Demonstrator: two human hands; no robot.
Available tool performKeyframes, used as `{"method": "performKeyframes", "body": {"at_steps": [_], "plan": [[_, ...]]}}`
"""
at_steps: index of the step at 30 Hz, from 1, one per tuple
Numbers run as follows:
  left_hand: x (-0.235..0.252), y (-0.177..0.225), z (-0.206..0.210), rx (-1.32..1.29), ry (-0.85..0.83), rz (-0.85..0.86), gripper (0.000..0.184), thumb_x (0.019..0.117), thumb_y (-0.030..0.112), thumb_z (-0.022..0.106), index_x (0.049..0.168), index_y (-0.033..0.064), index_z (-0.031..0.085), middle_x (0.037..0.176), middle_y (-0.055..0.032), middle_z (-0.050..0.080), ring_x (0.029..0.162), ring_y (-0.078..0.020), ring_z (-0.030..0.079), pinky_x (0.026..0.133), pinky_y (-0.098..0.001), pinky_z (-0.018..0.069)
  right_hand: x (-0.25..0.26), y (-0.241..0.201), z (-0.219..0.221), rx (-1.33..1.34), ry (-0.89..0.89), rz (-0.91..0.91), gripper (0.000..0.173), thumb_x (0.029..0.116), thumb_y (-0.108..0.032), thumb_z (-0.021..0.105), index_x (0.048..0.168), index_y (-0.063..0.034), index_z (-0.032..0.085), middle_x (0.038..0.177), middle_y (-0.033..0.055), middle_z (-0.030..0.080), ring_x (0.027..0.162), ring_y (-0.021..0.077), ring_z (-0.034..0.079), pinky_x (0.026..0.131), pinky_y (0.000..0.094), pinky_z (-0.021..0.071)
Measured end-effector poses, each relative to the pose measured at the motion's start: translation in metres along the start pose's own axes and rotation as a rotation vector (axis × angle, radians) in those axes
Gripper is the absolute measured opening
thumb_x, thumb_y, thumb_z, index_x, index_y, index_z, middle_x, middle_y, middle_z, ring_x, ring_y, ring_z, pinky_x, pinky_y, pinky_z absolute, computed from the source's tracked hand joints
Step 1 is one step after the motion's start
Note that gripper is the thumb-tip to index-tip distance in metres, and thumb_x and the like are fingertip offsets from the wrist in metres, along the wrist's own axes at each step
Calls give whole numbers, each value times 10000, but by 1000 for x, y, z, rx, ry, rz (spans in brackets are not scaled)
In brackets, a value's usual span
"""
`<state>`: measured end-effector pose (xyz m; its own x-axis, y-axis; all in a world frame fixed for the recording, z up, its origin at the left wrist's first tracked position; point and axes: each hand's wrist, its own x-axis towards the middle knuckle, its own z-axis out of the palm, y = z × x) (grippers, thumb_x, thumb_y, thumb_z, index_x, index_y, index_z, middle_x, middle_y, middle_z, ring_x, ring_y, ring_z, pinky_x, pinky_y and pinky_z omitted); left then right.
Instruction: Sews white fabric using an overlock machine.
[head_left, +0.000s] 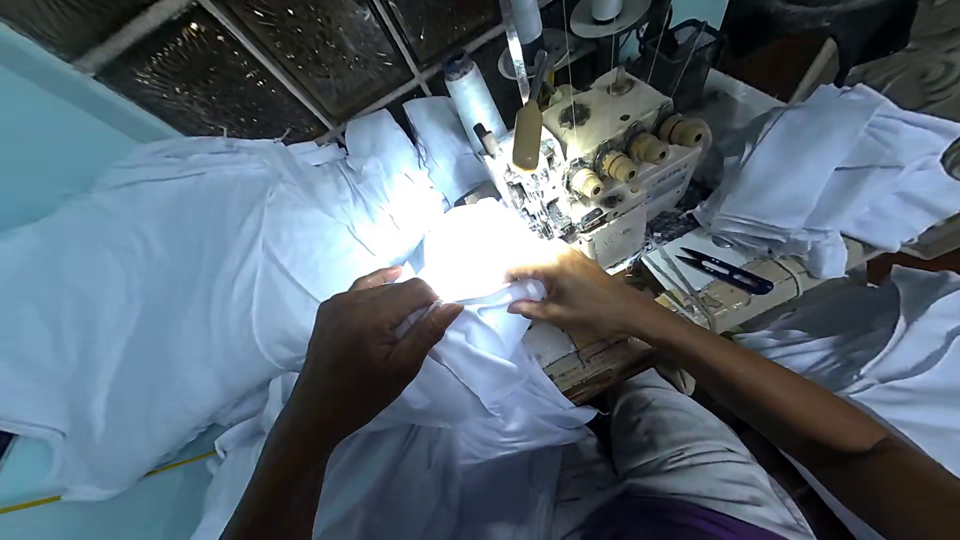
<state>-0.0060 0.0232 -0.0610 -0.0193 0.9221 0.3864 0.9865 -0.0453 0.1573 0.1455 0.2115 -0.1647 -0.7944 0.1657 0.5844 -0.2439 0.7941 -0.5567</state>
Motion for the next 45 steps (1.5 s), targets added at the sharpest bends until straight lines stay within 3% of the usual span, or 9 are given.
{"method": "performKeyframes", "body": {"at_steps": [4,7,16,20,26,31,37,41,45], "plan": [[-3,0,0,5,10,-5,370,985,335,572,682,126,604,631,75,547,742,-17,609,812,-241,488,4,4,-6,134,-158,39,202,914,-145,696,1059,-21,761,1037,144,746,935,264,704,810,468,526],[-4,-2,0,15,19,-11,363,978,335,574,686,121,594,642,61,539,703,-19,569,678,-213,438,5,8,-3,158,-121,6,190,917,-143,688,1042,-25,770,1090,135,741,976,243,698,830,440,534],[-13,0,-2,5,47,-23,357,965,352,624,711,102,652,679,56,617,836,-46,652,947,-282,477,1,7,-9,98,80,-55,134,939,-194,708,936,-104,807,973,53,747,940,173,673,838,381,507],[-14,-1,-2,31,66,-22,365,971,363,622,737,86,667,689,38,627,839,-69,650,939,-296,473,-5,-6,-9,-145,207,-130,112,919,-182,698,883,-127,788,994,44,748,937,232,656,874,447,461],[-13,-1,2,94,67,20,350,973,303,620,752,34,658,676,-32,613,720,-116,619,928,-357,457,-28,-8,10,-340,383,-303,111,924,-121,656,866,-113,751,907,66,697,910,246,620,908,407,424],[-14,9,-1,65,41,61,359,993,308,584,744,58,646,649,-2,581,658,-84,589,968,-372,451,-27,-13,1,-55,202,-68,185,977,-199,601,888,-87,718,1186,121,692,1019,236,637,877,382,494],[-16,16,-4,32,36,119,357,1000,286,574,720,74,640,621,14,559,621,-63,574,997,-365,457,-18,-7,-5,109,175,-65,137,970,-136,633,922,-37,713,784,42,663,694,112,604,646,267,486],[-13,0,-1,3,40,87,345,992,307,614,766,53,670,705,-10,648,780,-88,657,916,-297,501,-21,-8,-19,193,116,-26,104,968,-105,647,914,-26,689,786,25,661,688,48,613,631,185,510],[-5,-21,4,-138,-27,26,306,944,363,663,770,111,662,659,76,591,624,71,541,568,-108,409,-33,-4,-40,239,11,21,71,968,-91,650,918,-42,652,788,-12,658,689,-1,604,634,148,505]]}}
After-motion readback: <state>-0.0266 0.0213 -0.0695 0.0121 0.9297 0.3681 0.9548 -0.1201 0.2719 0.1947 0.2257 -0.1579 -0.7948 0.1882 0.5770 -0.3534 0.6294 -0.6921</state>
